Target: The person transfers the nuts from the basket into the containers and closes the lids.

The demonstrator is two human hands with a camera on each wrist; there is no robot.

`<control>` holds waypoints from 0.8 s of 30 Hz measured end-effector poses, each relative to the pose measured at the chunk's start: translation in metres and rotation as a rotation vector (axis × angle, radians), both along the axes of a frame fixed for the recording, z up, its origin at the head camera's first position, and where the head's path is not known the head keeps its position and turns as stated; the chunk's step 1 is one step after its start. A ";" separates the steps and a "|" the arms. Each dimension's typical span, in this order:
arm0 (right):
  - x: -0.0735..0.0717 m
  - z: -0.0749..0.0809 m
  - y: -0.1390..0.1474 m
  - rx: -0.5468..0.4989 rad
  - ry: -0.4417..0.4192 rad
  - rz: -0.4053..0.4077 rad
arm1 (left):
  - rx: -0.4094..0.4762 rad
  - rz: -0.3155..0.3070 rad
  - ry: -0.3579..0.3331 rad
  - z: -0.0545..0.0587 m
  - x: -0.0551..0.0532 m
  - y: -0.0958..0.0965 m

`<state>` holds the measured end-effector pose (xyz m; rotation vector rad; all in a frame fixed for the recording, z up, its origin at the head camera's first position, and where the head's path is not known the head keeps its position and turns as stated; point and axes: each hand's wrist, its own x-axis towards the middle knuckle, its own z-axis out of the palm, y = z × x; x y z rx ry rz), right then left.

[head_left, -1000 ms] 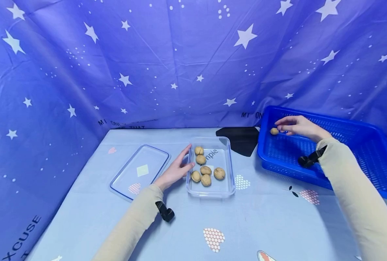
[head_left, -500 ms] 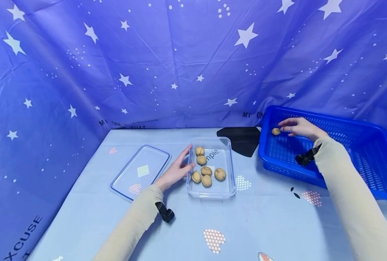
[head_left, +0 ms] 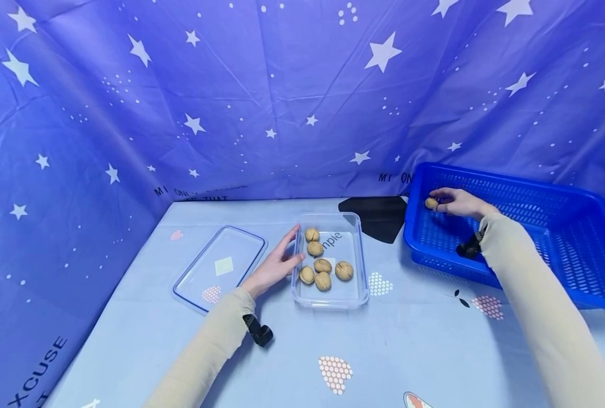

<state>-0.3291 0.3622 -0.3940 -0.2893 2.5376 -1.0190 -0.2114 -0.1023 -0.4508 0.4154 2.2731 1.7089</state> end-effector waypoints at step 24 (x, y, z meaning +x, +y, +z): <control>0.001 -0.003 -0.007 -0.154 -0.119 0.029 | 0.000 0.005 -0.008 -0.002 -0.001 -0.001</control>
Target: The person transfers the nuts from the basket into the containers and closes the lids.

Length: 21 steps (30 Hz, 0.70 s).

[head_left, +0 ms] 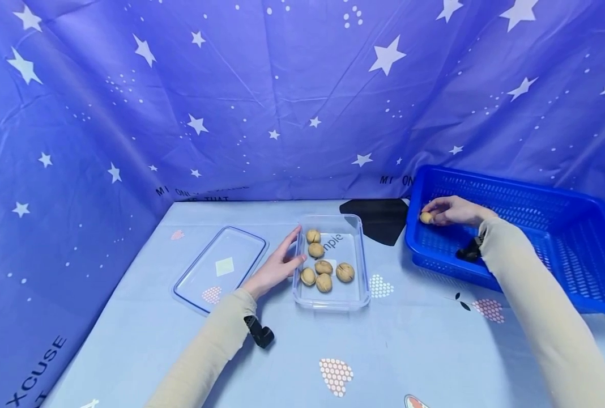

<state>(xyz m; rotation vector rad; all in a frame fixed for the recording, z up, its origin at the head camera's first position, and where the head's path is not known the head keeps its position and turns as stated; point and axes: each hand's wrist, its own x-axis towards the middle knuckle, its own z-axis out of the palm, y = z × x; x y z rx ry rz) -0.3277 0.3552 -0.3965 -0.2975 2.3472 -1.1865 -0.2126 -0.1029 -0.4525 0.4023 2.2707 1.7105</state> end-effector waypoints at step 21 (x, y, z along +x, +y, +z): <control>0.012 0.031 0.000 -0.104 0.064 -0.088 | 0.004 -0.008 0.015 0.000 0.001 -0.001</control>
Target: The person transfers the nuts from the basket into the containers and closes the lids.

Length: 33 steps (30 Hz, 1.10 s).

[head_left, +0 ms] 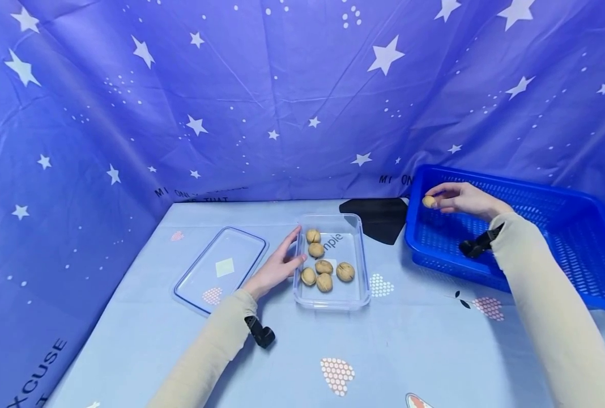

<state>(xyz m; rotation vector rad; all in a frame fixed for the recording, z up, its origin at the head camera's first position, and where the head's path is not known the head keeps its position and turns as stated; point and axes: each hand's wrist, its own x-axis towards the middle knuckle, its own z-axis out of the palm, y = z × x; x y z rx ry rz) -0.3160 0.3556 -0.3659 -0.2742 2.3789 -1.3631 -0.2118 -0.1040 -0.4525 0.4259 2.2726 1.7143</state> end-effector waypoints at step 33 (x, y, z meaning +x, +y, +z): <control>0.040 0.046 -0.040 0.047 0.155 0.018 | 0.025 -0.005 -0.021 0.001 0.000 0.002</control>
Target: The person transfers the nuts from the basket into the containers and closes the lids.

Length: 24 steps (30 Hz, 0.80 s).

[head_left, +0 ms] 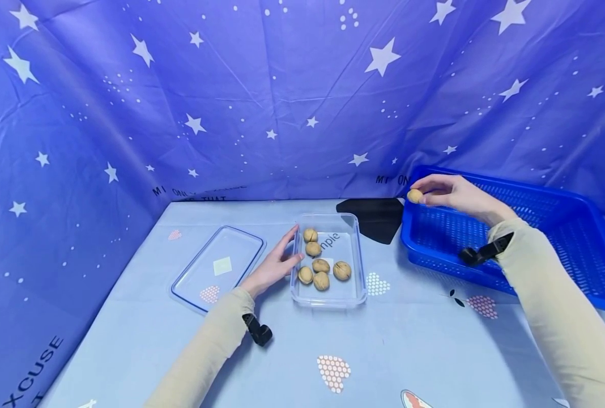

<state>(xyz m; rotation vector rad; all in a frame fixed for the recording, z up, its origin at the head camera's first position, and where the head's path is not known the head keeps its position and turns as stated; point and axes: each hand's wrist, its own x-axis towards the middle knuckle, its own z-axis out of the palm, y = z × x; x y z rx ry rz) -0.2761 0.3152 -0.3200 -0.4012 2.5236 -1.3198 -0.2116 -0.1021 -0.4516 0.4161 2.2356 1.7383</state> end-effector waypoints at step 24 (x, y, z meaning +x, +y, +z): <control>0.014 -0.014 -0.058 -0.059 0.048 0.225 | -0.019 0.010 -0.011 0.001 0.000 0.000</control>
